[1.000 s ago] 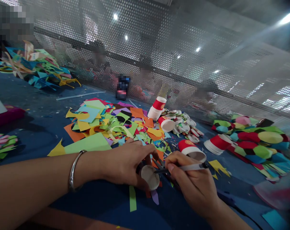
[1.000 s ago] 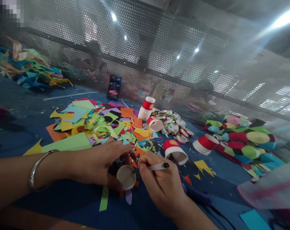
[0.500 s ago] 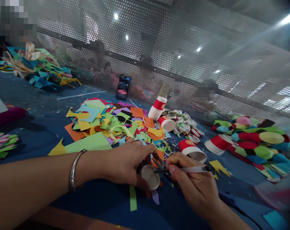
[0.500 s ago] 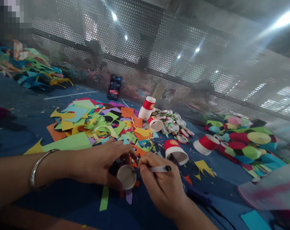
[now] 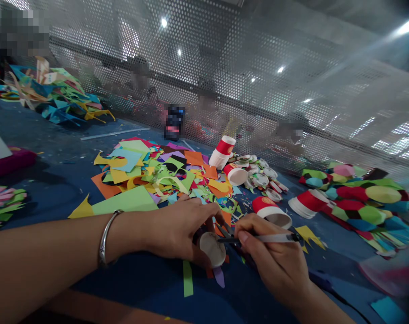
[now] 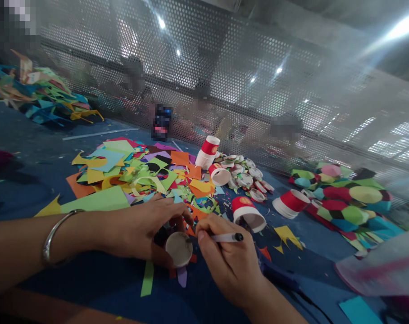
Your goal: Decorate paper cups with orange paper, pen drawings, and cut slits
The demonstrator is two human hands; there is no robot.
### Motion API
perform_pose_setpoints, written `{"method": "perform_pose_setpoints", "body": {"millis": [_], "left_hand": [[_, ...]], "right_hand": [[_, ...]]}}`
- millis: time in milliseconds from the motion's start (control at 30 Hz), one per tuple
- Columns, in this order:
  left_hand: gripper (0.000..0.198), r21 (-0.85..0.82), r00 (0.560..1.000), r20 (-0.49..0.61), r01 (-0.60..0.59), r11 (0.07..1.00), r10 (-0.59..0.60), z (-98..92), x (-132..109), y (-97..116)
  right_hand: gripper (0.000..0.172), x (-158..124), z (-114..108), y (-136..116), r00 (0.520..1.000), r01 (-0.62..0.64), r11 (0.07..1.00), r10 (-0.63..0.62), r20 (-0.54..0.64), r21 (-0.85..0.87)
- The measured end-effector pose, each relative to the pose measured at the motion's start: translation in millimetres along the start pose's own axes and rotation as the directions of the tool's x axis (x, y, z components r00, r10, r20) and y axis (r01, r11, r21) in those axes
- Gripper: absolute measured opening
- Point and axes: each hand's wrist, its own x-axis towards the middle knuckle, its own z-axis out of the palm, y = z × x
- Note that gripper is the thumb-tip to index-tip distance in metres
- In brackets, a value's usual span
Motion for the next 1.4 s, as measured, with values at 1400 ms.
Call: {"method": "perform_pose_setpoints", "body": {"millis": [1400], "left_hand": [[0.062, -0.043, 0.999, -0.006, -0.038, 0.998, 0.038, -0.9, -0.4, -0.1]], "right_hand": [[0.019, 4.0, 5.5, -1.6, 0.999, -0.004, 1.000, 0.004, -0.032, -0.011]]}}
